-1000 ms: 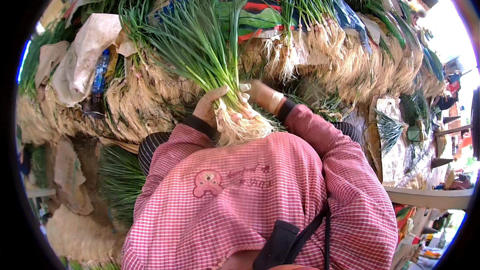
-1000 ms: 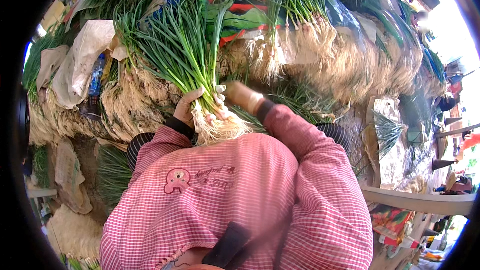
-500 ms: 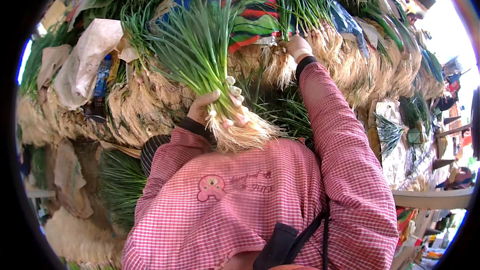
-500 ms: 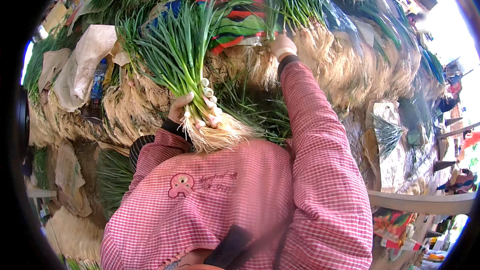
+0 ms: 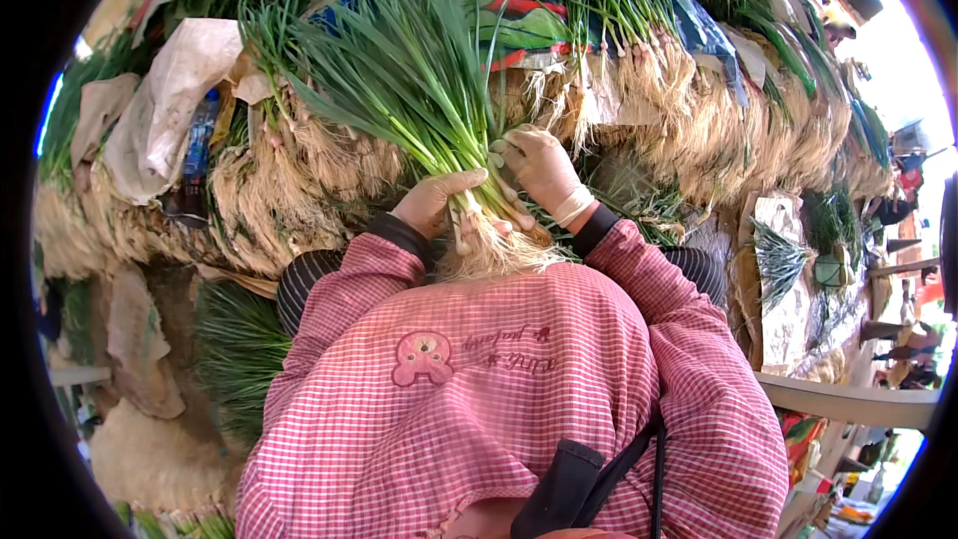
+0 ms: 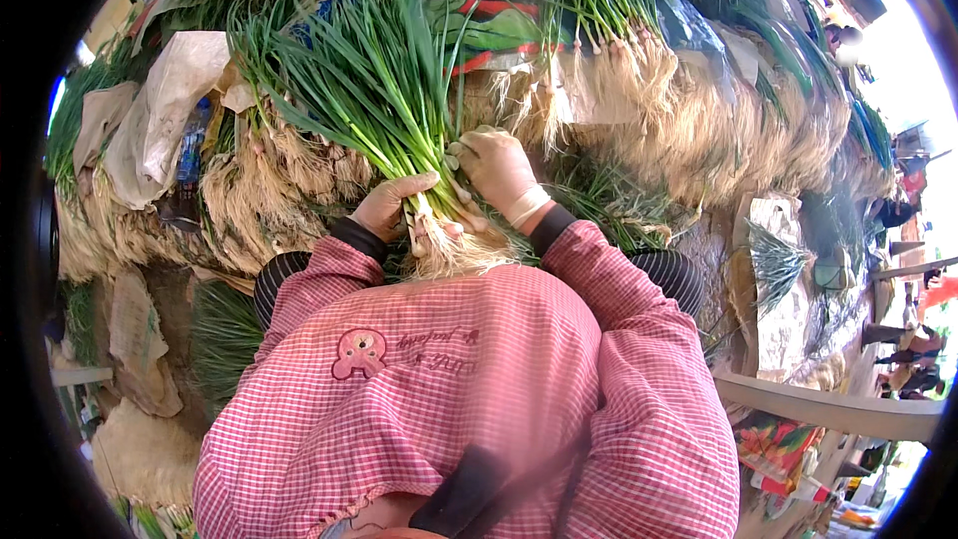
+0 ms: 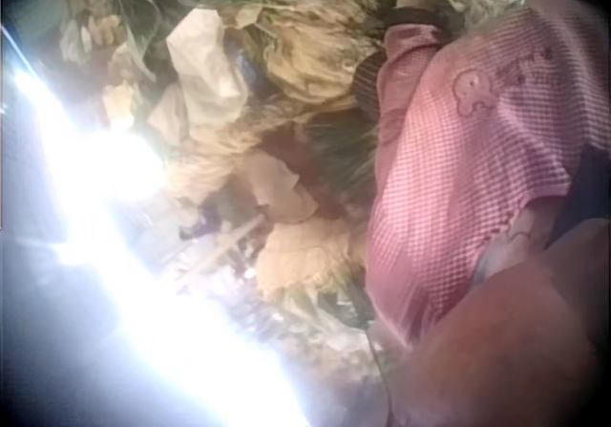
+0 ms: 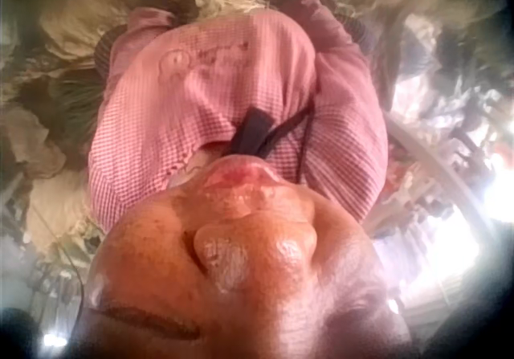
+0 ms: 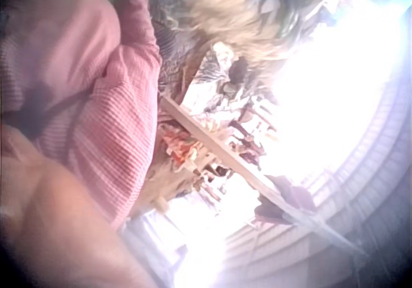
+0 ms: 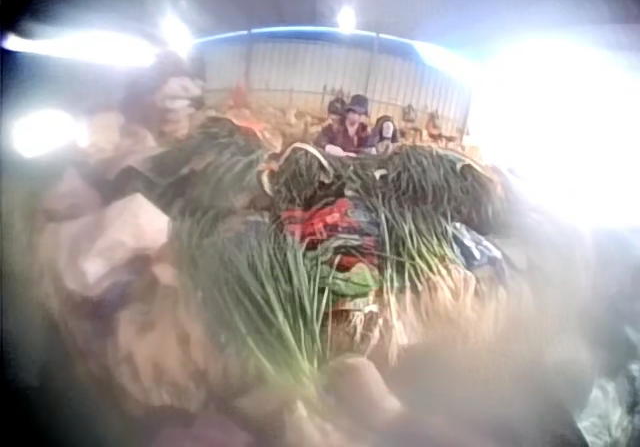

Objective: The person peels dry outer layers from bunches of green onions, sorts them, and ties the cleaned bunches with a rubber band before placing them to the side.

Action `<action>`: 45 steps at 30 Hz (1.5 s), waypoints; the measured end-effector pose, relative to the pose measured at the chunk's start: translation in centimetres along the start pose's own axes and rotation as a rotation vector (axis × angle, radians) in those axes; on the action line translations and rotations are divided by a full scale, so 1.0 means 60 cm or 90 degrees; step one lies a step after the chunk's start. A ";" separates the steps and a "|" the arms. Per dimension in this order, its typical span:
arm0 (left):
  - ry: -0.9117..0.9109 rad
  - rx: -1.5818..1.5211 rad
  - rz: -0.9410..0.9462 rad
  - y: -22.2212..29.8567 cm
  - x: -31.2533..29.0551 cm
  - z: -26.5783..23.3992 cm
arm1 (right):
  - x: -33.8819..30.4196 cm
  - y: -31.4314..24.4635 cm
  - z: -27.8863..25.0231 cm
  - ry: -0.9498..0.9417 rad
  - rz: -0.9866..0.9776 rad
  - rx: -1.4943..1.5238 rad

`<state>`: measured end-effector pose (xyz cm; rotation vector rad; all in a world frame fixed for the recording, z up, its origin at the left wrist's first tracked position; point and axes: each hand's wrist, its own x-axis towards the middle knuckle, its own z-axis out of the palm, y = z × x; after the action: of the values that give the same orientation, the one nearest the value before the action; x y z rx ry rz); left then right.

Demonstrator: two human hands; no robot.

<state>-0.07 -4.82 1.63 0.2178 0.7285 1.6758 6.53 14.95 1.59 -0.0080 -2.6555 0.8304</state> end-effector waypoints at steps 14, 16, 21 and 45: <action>0.004 -0.115 0.112 0.000 -0.024 0.024 | 0.010 0.087 0.039 0.189 0.623 1.279; -0.025 -0.136 0.198 -0.004 -0.033 0.039 | -0.003 0.089 0.023 -0.274 0.406 0.619; -0.070 -0.152 0.186 -0.007 -0.030 0.007 | 0.008 0.017 0.000 -0.289 0.237 0.559; -0.237 -0.190 0.270 0.032 -0.046 0.028 | 0.079 0.152 -0.130 0.007 0.318 -0.297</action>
<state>-0.06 -6.99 4.71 0.4820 0.1507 2.0428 3.82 27.31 4.11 -0.8133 -2.8075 0.3111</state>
